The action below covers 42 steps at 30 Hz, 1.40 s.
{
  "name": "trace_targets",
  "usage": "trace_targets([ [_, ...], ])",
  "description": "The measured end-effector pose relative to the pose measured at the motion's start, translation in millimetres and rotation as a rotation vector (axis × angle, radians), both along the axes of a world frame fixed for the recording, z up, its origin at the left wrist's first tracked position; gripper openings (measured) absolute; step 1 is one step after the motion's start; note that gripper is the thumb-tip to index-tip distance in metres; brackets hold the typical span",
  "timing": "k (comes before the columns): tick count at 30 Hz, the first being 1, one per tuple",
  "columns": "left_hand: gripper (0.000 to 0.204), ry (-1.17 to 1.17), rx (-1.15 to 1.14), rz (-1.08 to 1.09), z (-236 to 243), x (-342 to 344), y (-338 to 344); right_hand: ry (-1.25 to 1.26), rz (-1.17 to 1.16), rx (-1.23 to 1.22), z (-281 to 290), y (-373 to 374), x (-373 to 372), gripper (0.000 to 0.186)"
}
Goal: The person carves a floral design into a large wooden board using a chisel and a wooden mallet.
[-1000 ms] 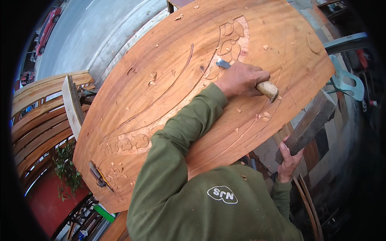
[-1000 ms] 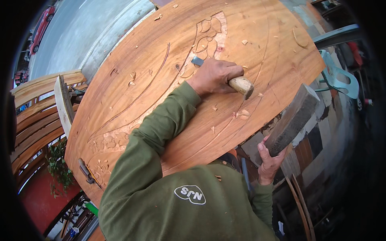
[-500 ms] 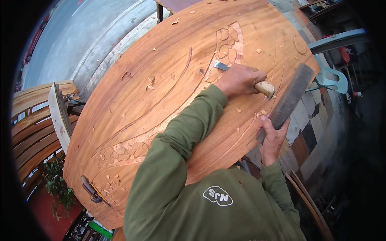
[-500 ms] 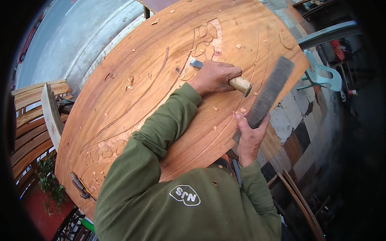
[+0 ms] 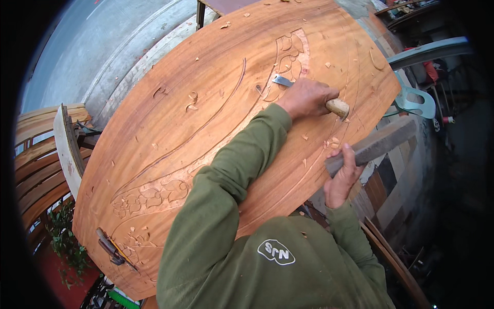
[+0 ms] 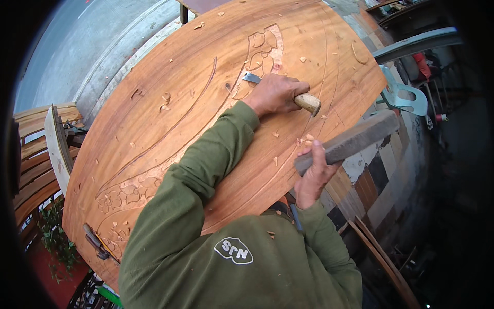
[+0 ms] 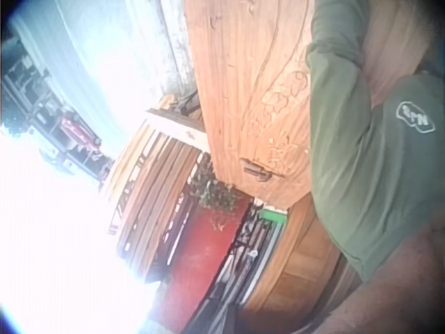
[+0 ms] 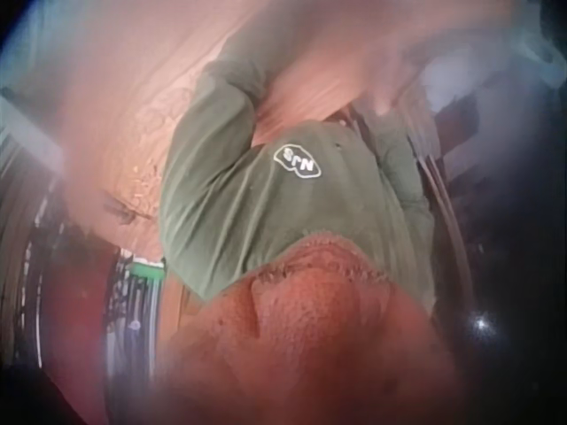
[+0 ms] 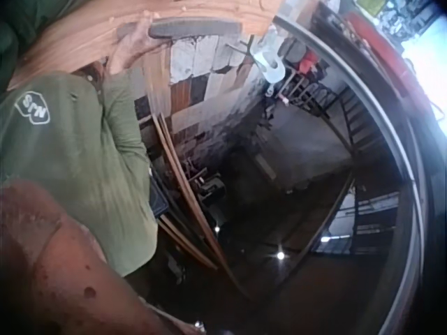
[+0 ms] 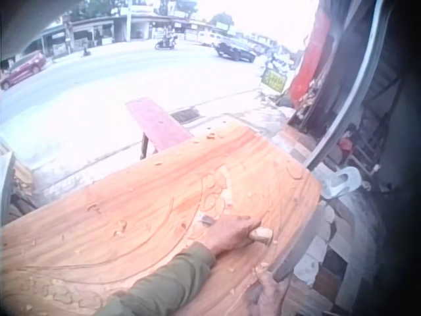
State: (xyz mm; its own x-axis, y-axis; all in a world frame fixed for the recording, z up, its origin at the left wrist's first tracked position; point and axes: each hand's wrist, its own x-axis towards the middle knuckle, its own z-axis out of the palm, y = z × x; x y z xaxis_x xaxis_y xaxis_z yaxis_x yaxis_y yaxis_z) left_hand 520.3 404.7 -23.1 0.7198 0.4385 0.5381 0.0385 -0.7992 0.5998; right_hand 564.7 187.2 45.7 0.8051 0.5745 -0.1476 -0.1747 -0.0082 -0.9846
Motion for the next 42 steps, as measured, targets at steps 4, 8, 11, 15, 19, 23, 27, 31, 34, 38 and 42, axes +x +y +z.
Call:
trace_targets([
  [4,0.028,0.013,0.007,0.027,3.4,-0.4,1.1,-0.022,0.222,-0.164,4.1,3.3,7.7,0.046],
  [8,0.030,0.044,0.035,0.055,0.7,-6.1,3.1,-0.024,0.089,-0.025,13.4,-4.2,2.2,0.044],
  [11,0.032,0.006,0.020,0.051,3.6,-1.0,1.7,-0.006,-0.071,0.101,0.0,1.6,-5.7,0.042],
  [15,0.034,-0.018,0.025,0.075,1.6,-3.4,4.5,-0.006,0.214,-0.163,5.7,9.6,0.7,0.045],
  [19,0.036,-0.043,0.019,0.081,-0.1,-0.3,4.5,-0.064,0.012,0.025,0.3,4.4,-4.0,0.048],
  [23,0.037,-0.025,0.041,0.140,-0.7,1.6,7.0,-0.043,0.243,-0.209,4.0,15.1,8.1,0.051],
  [27,0.037,-0.048,0.033,0.141,0.9,-1.2,7.9,-0.043,0.050,0.004,8.7,9.0,0.3,0.050],
  [31,0.026,-0.210,0.130,0.275,21.3,-6.6,0.8,-0.101,0.257,-0.204,1.7,10.0,10.3,0.053],
  [34,0.020,-0.252,0.224,0.339,24.9,-4.4,-16.9,-0.045,0.255,-0.151,10.5,0.0,4.6,0.054],
  [38,0.020,-0.127,0.143,0.170,11.9,7.5,-24.0,0.111,0.174,-0.161,8.3,-28.6,8.2,0.049],
  [42,0.025,-0.061,0.074,0.173,9.0,1.3,-12.3,-0.064,0.089,-0.074,14.8,-36.7,23.5,0.049],
])
